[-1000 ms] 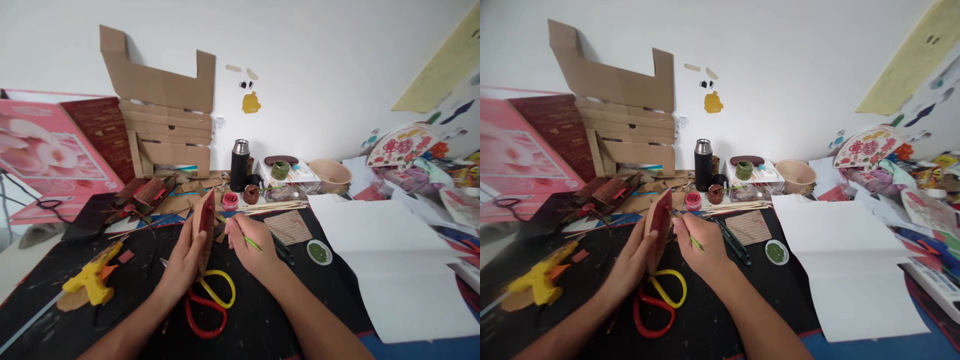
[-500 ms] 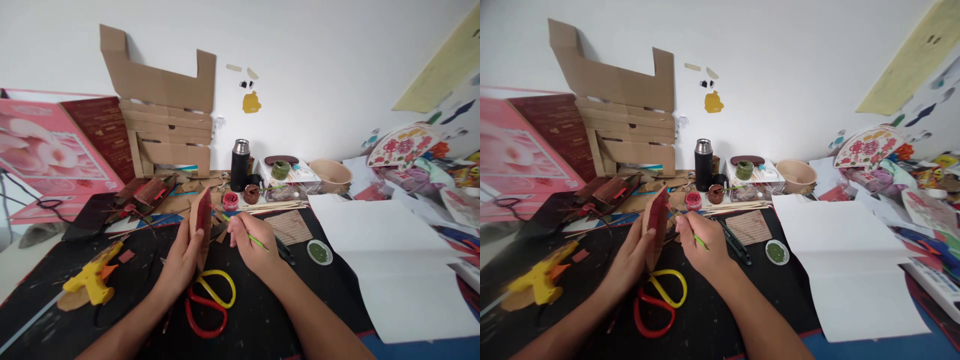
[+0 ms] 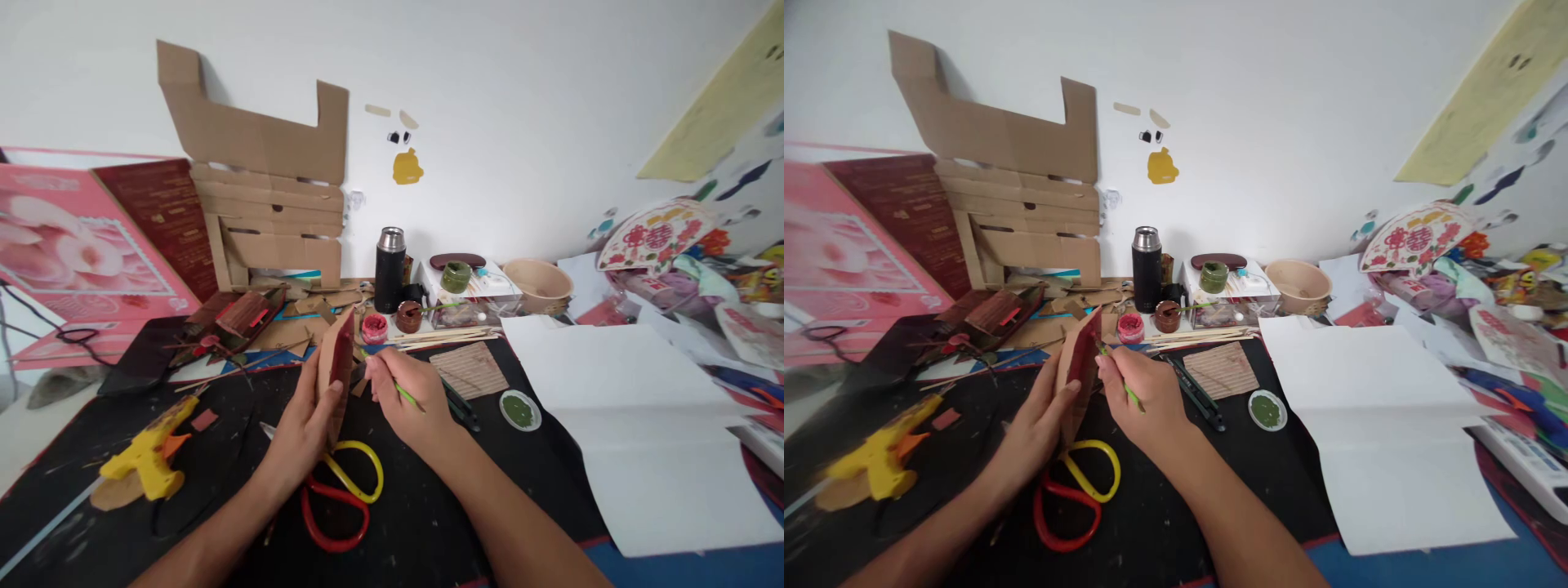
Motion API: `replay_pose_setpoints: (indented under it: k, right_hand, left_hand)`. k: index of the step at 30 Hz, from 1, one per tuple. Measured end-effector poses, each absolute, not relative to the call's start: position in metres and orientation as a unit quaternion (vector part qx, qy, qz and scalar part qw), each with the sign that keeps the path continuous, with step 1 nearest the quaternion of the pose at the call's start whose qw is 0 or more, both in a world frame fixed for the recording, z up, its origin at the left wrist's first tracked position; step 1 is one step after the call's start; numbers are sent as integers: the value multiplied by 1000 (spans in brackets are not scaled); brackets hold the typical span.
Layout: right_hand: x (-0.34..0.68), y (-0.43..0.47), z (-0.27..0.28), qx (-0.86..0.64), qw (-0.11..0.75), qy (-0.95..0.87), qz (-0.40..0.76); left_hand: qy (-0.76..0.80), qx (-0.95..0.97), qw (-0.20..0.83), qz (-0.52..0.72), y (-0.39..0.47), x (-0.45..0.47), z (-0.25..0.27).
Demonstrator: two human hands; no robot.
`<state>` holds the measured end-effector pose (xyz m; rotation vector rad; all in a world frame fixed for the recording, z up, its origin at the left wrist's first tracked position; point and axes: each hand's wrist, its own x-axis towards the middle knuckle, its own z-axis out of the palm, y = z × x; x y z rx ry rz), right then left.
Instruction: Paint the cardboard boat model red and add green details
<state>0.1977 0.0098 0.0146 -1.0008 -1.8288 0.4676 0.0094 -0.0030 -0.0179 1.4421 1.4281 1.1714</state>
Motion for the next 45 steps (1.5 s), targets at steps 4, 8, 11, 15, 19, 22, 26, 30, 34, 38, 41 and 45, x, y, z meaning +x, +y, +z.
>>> replay_pose_setpoints:
  k: [4, 8, 11, 15, 19, 22, 26, 30, 34, 38, 41, 45]
  right_hand:
    - [199, 11, 14, -414, 470, -765, 153]
    - [199, 11, 15, -413, 475, -762, 150]
    - [200, 10, 16, -411, 481, -760, 151]
    - [199, 9, 16, -407, 486, -757, 157]
    - [197, 9, 16, -386, 483, -773, 140]
    - [198, 10, 15, -395, 473, -780, 108]
    - [201, 12, 14, -425, 462, -772, 99]
    - [204, 14, 14, -438, 496, -739, 126]
    - [204, 13, 18, -417, 532, -717, 170]
    - [201, 9, 18, -394, 513, -743, 173]
    - [199, 9, 16, -377, 490, -772, 150]
    - [199, 12, 15, -391, 467, -784, 117]
  left_hand:
    - [586, 550, 386, 452, -3, 9, -19]
    - [565, 584, 339, 475, 0, 6, -20]
    - [561, 588, 340, 473, 1, 5, -20]
    - [574, 591, 336, 456, 1, 5, -22]
    - [559, 607, 344, 449, 0, 6, -23]
    - [556, 609, 348, 446, -1, 6, -23]
    - [558, 596, 344, 465, 2, 2, -22]
    - [561, 590, 319, 485, 6, -2, -20]
    - [562, 590, 328, 477, 6, -1, -20]
    - [560, 588, 348, 469, 4, 0, -22]
    - [559, 591, 354, 461, 2, 3, -24]
    - [544, 600, 373, 452, 1, 6, -24]
